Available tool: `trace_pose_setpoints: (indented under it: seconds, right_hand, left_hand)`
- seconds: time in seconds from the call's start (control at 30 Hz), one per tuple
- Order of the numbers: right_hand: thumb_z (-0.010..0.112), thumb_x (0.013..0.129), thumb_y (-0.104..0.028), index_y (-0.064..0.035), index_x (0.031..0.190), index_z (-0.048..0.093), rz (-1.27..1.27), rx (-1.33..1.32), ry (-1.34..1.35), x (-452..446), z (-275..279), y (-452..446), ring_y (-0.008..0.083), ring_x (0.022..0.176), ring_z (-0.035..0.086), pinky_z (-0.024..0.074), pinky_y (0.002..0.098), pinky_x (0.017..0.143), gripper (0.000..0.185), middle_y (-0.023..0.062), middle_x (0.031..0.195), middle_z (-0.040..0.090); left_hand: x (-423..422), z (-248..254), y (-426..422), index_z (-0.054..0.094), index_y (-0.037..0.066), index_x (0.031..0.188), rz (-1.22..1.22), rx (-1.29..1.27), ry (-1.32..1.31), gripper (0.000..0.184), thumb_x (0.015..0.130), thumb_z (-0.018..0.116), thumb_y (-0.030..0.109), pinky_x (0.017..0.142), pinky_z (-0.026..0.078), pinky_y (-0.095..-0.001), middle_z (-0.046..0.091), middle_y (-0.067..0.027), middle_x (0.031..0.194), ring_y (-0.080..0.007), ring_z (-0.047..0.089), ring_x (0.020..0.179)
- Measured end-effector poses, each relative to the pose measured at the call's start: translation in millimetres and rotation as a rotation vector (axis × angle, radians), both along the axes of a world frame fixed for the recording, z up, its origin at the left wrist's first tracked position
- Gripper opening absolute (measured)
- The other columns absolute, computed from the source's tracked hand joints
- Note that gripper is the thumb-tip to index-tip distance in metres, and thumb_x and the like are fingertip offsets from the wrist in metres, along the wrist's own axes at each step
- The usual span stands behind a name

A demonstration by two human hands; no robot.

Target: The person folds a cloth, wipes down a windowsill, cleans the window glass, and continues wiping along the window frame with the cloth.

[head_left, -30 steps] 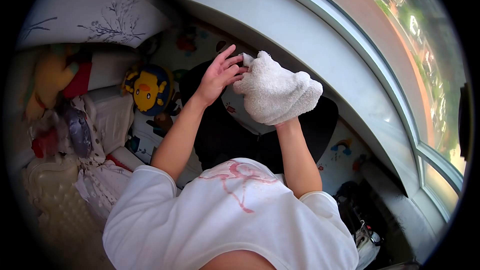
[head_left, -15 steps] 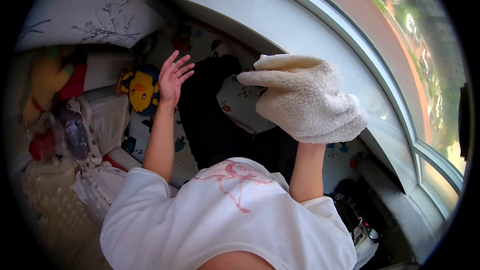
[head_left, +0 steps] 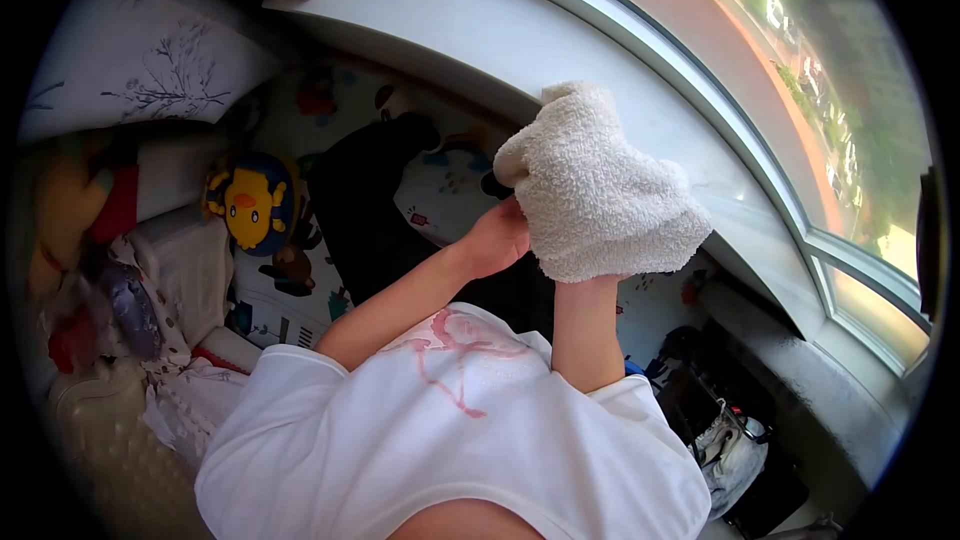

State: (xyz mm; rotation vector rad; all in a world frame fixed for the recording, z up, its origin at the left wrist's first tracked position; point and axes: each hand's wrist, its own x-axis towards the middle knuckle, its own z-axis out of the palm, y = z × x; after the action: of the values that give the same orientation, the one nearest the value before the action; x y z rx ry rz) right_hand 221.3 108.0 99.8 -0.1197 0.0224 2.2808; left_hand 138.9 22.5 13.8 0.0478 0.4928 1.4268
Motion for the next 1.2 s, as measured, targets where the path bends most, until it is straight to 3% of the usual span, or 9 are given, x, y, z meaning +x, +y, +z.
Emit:
trace_pose_setpoints:
  seconds: [0.07,0.17,0.4,0.6,0.87,0.97,1.1,1.13,1.2]
  right_hand:
    - [0.04,0.098,-0.063,-0.0118,0.146,0.042,-0.008,-0.114,-0.012,2.0,7.6,-4.8,0.0387,0.132,0.05,0.046,0.0578,0.106,0.07,0.0158,0.144,0.051]
    - [0.037,0.097,-0.067,-0.0143,0.147,0.043,0.012,-0.146,-0.037,7.0,6.3,-7.4,0.0391,0.133,0.049,0.0428,0.0596,0.108,0.073,0.0141,0.146,0.05]
    - [0.043,0.093,-0.07,-0.0168,0.148,0.045,0.113,-0.227,0.155,3.9,-18.0,-19.6,0.0383,0.139,0.043,0.0336,0.0615,0.114,0.076,0.0122,0.152,0.045]
    - [0.05,0.091,-0.068,-0.0167,0.144,0.048,0.24,-0.173,-0.072,9.2,-60.8,-23.7,0.0329,0.136,0.047,0.0367,0.0561,0.114,0.074,0.0113,0.146,0.051]
    - [0.051,0.09,-0.069,-0.0158,0.149,0.041,0.125,0.0,-0.207,1.9,-55.5,9.9,0.03,0.138,0.043,0.0325,0.0504,0.117,0.08,0.0085,0.149,0.047]
    - [0.051,0.09,-0.069,-0.015,0.151,0.038,-0.059,0.0,-0.534,-18.4,-24.4,28.1,0.0305,0.142,0.038,0.0289,0.051,0.119,0.083,0.0083,0.154,0.041]
    - [0.045,0.094,-0.068,-0.018,0.155,0.032,-0.124,0.059,-0.436,-9.5,-39.1,50.5,0.0291,0.143,0.037,0.0308,0.0513,0.117,0.08,0.0065,0.154,0.039]
    - [0.043,0.1,-0.056,-0.0137,0.151,0.037,-0.111,0.058,-0.309,-5.8,-39.5,53.7,0.0293,0.141,0.039,0.0321,0.0505,0.116,0.067,0.0077,0.151,0.042]
    - [0.044,0.102,-0.049,-0.0102,0.146,0.042,-0.175,0.106,-0.577,-11.2,-34.7,63.5,0.0304,0.139,0.042,0.035,0.0496,0.115,0.059,0.0087,0.149,0.046]
  left_hand:
    - [6.4,-25.9,0.6,0.044,0.01,0.144,0.16,-0.082,-0.426,0.041,0.104,0.046,0.013,0.111,0.044,-0.0414,0.052,-0.0077,0.145,-0.0252,0.053,0.131]
    - [-22.8,-20.1,-10.8,0.044,0.01,0.145,0.194,-0.17,-0.601,0.04,0.105,0.039,0.016,0.111,0.044,-0.0461,0.051,-0.0089,0.146,-0.0287,0.053,0.131]
    - [-86.6,4.0,-54.2,0.045,0.012,0.147,0.257,-0.02,-0.463,0.069,0.096,0.043,0.059,0.117,0.031,-0.0546,0.046,-0.0128,0.151,-0.0334,0.042,0.14]
    - [-141.5,-5.9,-79.4,0.057,0.004,0.131,0.36,-0.146,-0.197,0.038,0.097,0.054,0.019,0.106,0.047,-0.0486,0.065,-0.0139,0.126,-0.03,0.061,0.119]
    - [-160.6,32.4,-35.8,0.053,0.004,0.135,0.455,-0.022,0.009,0.038,0.099,0.049,0.018,0.105,0.047,-0.0468,0.061,-0.0136,0.132,-0.0292,0.059,0.122]
    - [-157.6,34.0,-11.7,0.05,0.003,0.137,0.447,0.059,0.089,0.041,0.099,0.047,0.016,0.107,0.046,-0.0461,0.06,-0.0135,0.133,-0.0285,0.058,0.123]
    - [-153.7,47.4,17.5,0.05,0.001,0.137,0.45,0.125,0.142,0.04,0.099,0.046,0.013,0.108,0.045,-0.0448,0.059,-0.0137,0.133,-0.0276,0.057,0.124]
    - [-153.8,50.7,24.3,0.05,0.0,0.137,0.455,0.116,0.163,0.04,0.099,0.046,0.012,0.107,0.045,-0.0448,0.059,-0.0136,0.133,-0.0276,0.057,0.124]
    - [-155.1,56.0,44.4,0.049,-0.001,0.136,0.478,0.057,0.197,0.039,0.1,0.045,0.012,0.108,0.044,-0.0439,0.059,-0.0138,0.133,-0.0272,0.057,0.125]
